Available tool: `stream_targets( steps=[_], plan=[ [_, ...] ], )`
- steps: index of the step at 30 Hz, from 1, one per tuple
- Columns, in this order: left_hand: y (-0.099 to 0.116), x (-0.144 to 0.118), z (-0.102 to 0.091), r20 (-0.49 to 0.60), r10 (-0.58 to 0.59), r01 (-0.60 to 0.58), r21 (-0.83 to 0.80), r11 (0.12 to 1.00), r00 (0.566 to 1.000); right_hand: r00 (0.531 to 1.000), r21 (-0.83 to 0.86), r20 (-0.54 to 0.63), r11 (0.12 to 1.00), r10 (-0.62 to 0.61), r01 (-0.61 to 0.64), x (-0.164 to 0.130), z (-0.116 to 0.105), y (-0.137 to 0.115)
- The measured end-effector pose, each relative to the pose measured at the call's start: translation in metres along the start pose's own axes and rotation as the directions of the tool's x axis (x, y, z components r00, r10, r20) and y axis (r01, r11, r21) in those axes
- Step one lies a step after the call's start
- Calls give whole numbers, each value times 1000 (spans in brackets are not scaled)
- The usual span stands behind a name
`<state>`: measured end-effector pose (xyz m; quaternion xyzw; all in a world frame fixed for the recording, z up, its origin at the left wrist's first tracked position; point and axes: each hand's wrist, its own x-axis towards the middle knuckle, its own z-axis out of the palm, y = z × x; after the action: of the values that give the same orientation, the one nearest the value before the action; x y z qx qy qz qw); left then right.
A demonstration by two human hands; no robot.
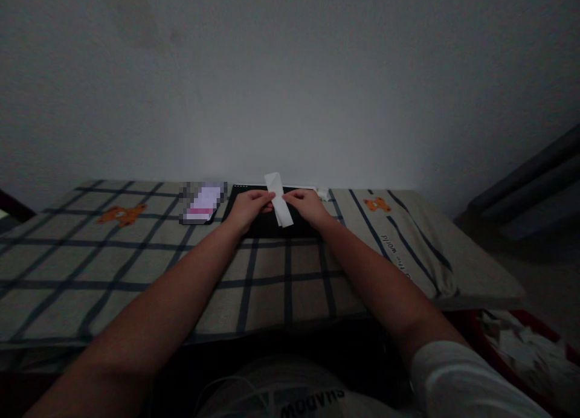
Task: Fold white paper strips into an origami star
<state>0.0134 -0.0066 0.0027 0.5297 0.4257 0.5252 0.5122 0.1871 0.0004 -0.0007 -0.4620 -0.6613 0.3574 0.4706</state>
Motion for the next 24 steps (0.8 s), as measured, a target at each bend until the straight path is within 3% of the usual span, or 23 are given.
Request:
stream_targets(
  steps=[3,11,19,24],
  plan=[
    [-3,1,0,39,-24,24,5,1000,999,1000,6,-7,1000,9,-9,1,0,0],
    [0,-1,1,-54,56,-52,64,997,997,998,12,50,1000,24,-24,-1,0,-1],
    [-1,-1,1,38,-43,42,34,999,998,999,34,-11,999,33,-33,2,0,5],
    [1,-2,0,-43,11,-7,93,996,999,999,18,19,999,41,-41,0,-1,2]
  ],
)
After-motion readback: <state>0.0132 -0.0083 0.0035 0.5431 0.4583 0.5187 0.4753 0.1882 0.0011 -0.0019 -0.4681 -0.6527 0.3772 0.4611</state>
